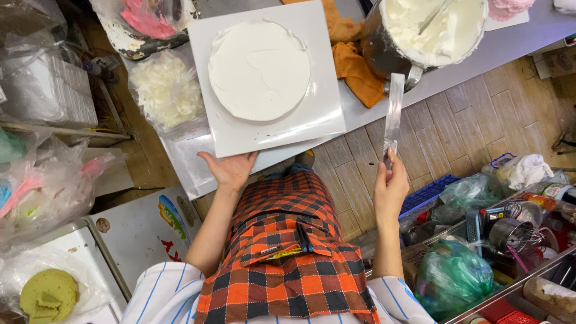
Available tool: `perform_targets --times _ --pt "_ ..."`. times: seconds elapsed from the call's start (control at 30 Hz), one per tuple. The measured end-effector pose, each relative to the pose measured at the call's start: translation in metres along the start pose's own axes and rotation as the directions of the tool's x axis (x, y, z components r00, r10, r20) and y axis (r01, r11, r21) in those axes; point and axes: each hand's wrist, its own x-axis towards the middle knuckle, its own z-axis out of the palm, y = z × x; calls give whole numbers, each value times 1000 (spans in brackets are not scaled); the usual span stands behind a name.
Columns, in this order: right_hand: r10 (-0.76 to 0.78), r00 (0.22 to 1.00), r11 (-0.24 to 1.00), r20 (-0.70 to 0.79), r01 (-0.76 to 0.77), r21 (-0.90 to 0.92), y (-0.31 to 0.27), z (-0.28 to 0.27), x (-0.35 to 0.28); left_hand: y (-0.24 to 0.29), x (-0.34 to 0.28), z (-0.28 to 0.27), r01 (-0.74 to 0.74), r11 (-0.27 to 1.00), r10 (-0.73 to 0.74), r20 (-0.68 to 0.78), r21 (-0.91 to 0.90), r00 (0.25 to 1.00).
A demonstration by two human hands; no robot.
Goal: The person smooths the white frosting on a round cake using a metal spatula. They then wipe the spatula and their hands with an orange cloth and continue to smooth the cake surface. The person also wipes the metal countertop with the cloth.
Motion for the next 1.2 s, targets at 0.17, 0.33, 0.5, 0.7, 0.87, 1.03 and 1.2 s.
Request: perform_targets --times 0.17,0.33,0.5,0.7,0.87,1.03,1.2 --pt "-74 980 996 183 64 62 -34 20 24 -14 -2 17 176 969 -162 92 -176 983" --pt "-246 928 969 279 239 60 -67 66 63 -15 -8 35 203 977 -192 147 -65 970" --pt "-383 874 919 300 394 27 -87 97 88 -7 -17 33 184 980 -172 149 -73 974" --pt "-445 799 896 405 403 188 -119 111 66 -12 -22 26 174 977 -162 101 -122 982" --pt "-141 617 884 774 -274 380 -128 91 69 -7 -22 23 157 972 -151 49 -177 987" --pt "-115 980 835 160 8 550 -83 68 124 -5 -24 26 158 982 -151 80 -100 985" --pt "-317 917 947 -242 291 -139 -11 62 154 -9 -25 27 220 974 -213 109 -57 971"
